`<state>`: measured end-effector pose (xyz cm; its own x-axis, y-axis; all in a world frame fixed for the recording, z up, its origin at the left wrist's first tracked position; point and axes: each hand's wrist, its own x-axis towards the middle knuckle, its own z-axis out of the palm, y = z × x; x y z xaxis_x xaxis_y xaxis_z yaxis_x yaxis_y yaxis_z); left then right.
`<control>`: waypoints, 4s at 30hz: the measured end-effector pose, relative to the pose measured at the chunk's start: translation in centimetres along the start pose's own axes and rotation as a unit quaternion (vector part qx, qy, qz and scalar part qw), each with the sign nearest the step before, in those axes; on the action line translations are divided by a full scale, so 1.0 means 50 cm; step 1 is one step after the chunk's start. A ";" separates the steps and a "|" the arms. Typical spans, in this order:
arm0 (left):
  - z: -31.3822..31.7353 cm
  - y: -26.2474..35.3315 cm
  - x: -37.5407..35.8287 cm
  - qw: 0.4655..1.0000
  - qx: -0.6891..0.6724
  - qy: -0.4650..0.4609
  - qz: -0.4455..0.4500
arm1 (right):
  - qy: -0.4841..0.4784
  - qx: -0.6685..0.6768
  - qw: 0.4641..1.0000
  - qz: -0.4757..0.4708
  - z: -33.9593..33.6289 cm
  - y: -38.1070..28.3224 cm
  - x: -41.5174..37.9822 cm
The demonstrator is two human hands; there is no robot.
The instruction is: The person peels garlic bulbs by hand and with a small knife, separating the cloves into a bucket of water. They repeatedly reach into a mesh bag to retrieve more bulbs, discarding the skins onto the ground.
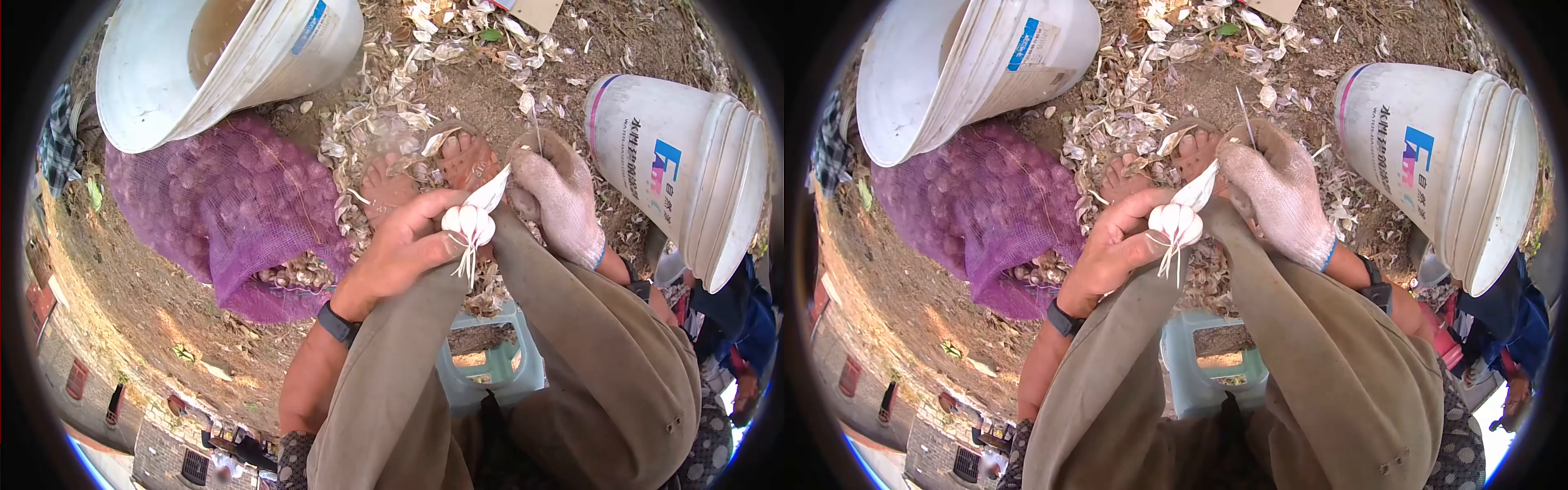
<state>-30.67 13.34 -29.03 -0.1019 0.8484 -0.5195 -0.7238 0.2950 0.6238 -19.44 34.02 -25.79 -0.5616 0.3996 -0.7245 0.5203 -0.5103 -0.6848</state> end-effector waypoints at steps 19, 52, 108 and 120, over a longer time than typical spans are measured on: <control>-0.005 -0.011 0.008 0.982 0.106 0.094 0.125 | -0.241 -0.123 0.962 -0.047 0.001 0.004 0.011; 0.005 0.006 -0.004 0.888 0.340 0.129 0.280 | -0.214 -0.120 0.967 -0.066 -0.005 0.013 0.004; 0.034 0.000 -0.002 0.969 0.140 0.043 0.199 | -0.253 -0.364 0.835 -0.327 -0.006 -0.025 0.008; 0.025 -0.008 -0.018 0.984 0.115 0.076 0.114 | -0.253 -0.337 0.862 -0.281 0.014 -0.035 -0.012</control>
<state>-29.44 13.03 -28.07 -0.3575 0.8335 -0.4213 -0.4991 0.2108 0.8405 -20.46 34.16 -24.12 -0.9672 -0.0313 -0.2522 0.2335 0.2824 -0.9304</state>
